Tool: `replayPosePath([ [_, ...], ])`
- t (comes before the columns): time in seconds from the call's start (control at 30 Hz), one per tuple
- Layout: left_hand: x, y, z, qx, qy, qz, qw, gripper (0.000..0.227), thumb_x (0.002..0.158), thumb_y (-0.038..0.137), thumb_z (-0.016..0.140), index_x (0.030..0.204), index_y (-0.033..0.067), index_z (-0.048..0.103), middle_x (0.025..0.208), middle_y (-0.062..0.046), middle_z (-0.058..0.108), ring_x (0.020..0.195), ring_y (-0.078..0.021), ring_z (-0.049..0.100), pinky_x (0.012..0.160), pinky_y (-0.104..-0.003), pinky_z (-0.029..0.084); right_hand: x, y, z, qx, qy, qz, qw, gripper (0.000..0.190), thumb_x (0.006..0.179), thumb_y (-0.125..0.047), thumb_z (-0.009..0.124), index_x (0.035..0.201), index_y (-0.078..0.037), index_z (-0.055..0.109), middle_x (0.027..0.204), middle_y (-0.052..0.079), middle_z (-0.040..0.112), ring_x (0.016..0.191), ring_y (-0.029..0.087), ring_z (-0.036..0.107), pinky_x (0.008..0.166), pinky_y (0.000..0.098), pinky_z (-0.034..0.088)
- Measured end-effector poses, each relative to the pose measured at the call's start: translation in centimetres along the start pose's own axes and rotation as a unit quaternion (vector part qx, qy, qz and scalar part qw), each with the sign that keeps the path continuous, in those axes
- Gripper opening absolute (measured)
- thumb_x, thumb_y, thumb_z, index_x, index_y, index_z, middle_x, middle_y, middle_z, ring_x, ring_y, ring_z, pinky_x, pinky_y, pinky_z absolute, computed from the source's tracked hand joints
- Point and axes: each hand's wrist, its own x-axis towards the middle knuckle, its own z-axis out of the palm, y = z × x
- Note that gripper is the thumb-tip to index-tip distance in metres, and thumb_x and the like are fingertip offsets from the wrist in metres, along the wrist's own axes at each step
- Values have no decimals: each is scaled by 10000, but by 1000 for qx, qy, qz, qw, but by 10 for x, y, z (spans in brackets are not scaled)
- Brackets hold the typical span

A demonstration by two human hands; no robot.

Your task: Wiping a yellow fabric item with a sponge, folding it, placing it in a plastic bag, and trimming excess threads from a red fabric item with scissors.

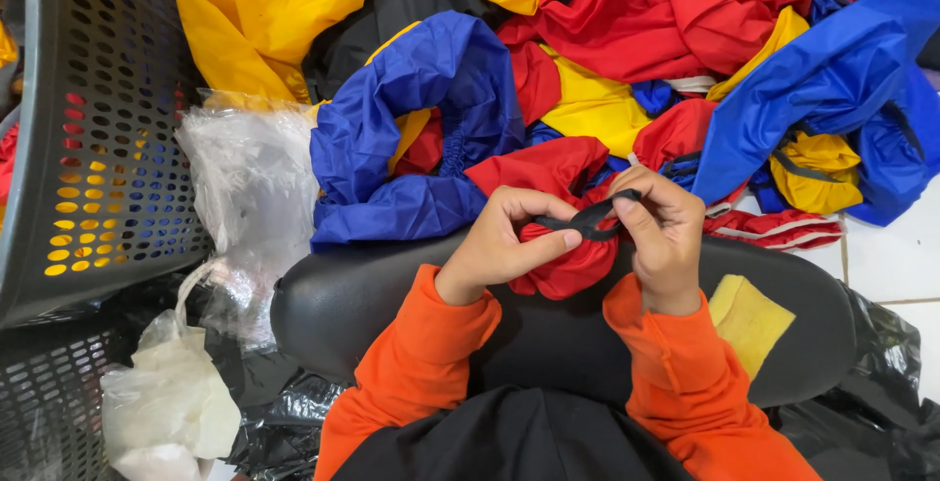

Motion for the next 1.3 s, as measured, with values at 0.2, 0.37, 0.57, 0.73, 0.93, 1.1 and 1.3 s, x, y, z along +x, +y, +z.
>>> replayPosePath([
  [0.2,0,3,3,-1,-10,-9,1000,167,835,23,791,997,-12,772,828,-93,766,843,-50,631,757,-231,548,-1,6,-2,2,14,5,1000,284,982,-64,605,714,26,573,668,145,563,667,221,528,674,314,456],
  [0.37,0,8,3,9,-15,-17,1000,129,818,27,807,944,9,787,790,-79,763,803,-52,647,738,-214,545,4,-29,7,-32,31,3,999,206,966,-38,647,797,61,581,752,177,581,730,219,533,703,329,489],
  [0.57,2,11,-5,24,1,13,1000,103,802,42,837,882,29,774,777,-31,751,801,-34,610,720,-220,537,-17,-111,-8,-221,4,-96,971,441,926,-111,746,1234,131,541,1287,287,570,1222,356,574,1001,418,522],
  [0.73,6,8,-9,92,22,42,995,91,850,85,763,839,2,727,812,-24,723,742,-90,631,745,-194,511,-110,-141,-64,-513,20,-103,852,162,829,141,758,957,65,695,1005,186,709,949,365,607,949,453,506],
  [0.93,7,-12,-17,19,127,33,991,93,900,103,714,865,18,728,789,48,645,709,-43,513,679,-182,451,-297,-93,-118,-513,29,54,856,94,771,13,625,861,-11,614,869,145,631,768,336,540,752,419,460],
  [1.1,-3,-21,-48,-145,58,49,986,128,954,113,626,1001,7,680,885,8,655,741,-61,527,693,-192,442,-386,-19,-141,-554,-75,143,817,265,882,-127,562,1124,-24,599,1184,204,602,1043,393,554,962,441,442],
  [1.3,-16,31,-69,-195,40,55,978,273,968,158,602,1135,-53,645,940,-92,708,738,-128,624,693,-242,526,-388,9,-150,-500,-15,342,796,432,966,-238,409,1325,-41,549,1376,205,595,1197,426,583,993,440,472],
])
